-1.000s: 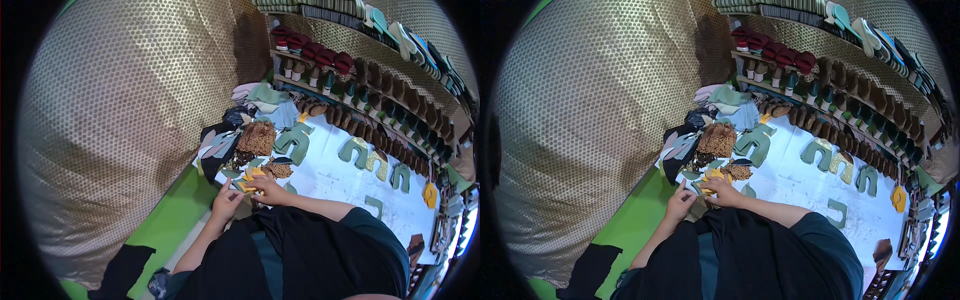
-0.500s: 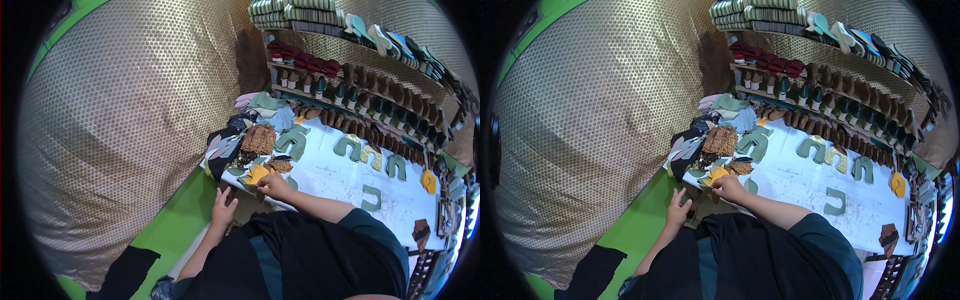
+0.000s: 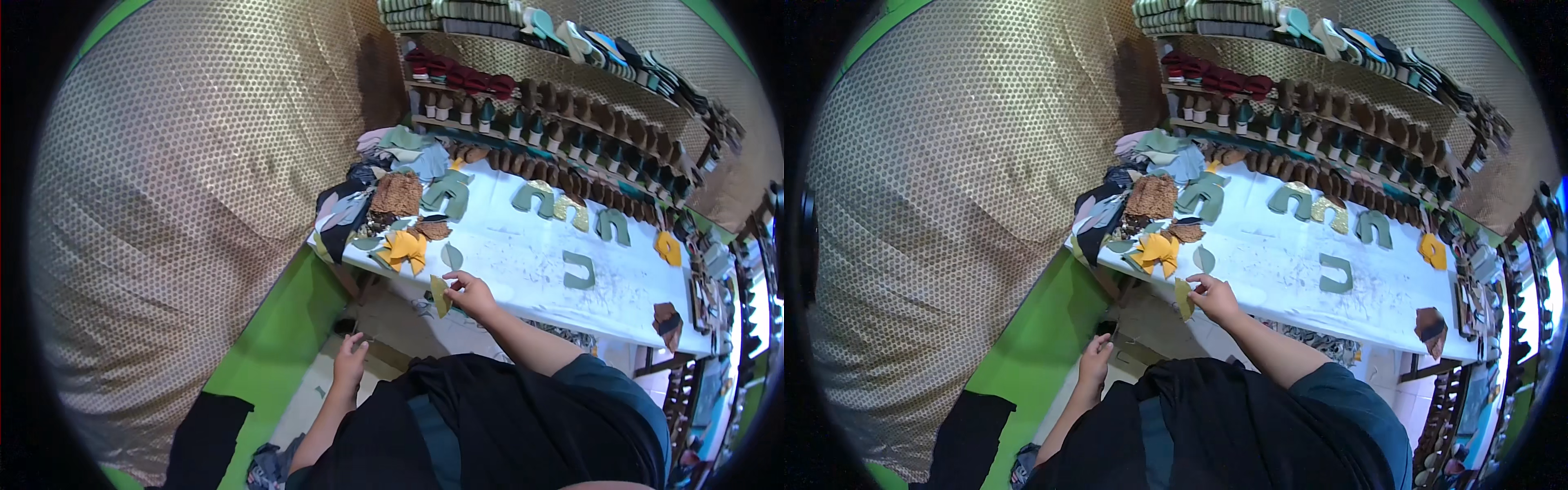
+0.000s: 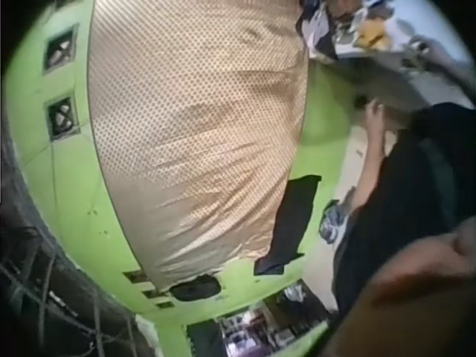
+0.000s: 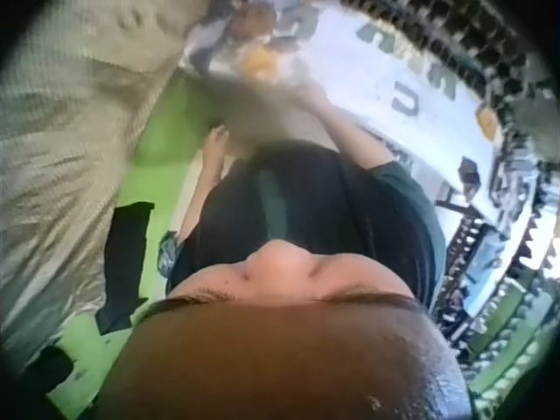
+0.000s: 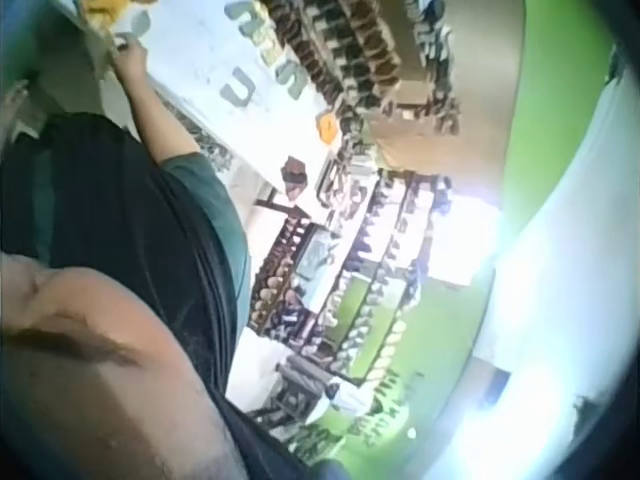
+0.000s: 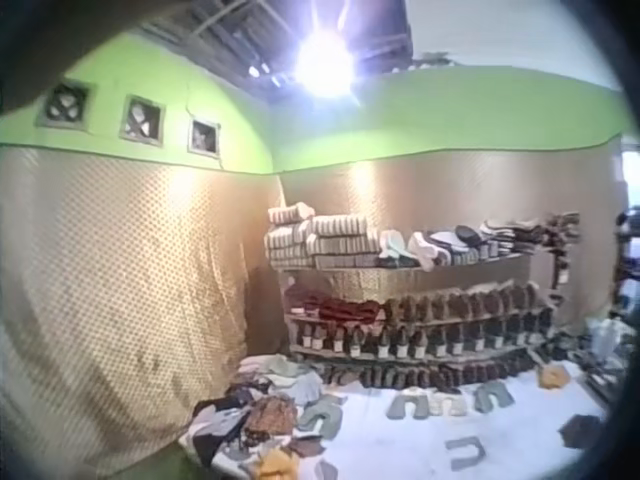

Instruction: The person aligns and presses together cut leather pieces by hand to form the upper part of a shoe.

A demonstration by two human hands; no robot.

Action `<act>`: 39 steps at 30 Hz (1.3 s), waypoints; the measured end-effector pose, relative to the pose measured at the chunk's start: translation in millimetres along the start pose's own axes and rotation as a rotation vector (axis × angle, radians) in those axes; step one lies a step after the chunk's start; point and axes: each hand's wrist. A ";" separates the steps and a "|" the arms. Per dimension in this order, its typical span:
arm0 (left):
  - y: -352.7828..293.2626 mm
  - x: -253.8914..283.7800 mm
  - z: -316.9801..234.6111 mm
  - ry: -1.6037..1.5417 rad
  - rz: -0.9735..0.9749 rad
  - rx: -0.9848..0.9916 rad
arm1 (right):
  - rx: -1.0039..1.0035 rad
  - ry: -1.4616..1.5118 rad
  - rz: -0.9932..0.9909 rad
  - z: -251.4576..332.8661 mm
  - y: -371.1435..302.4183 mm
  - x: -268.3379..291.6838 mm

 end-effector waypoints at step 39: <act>68.9 -96.8 -102.0 0.791 0.168 -0.675 | -0.036 -0.302 -0.062 -64.9 24.5 2.9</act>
Point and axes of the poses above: each hand's wrist, its own y-axis towards the middle knuckle, its own x-axis out of the back of the hand, z = x × y, and after that the axes turned 9 degrees about y, right-handed
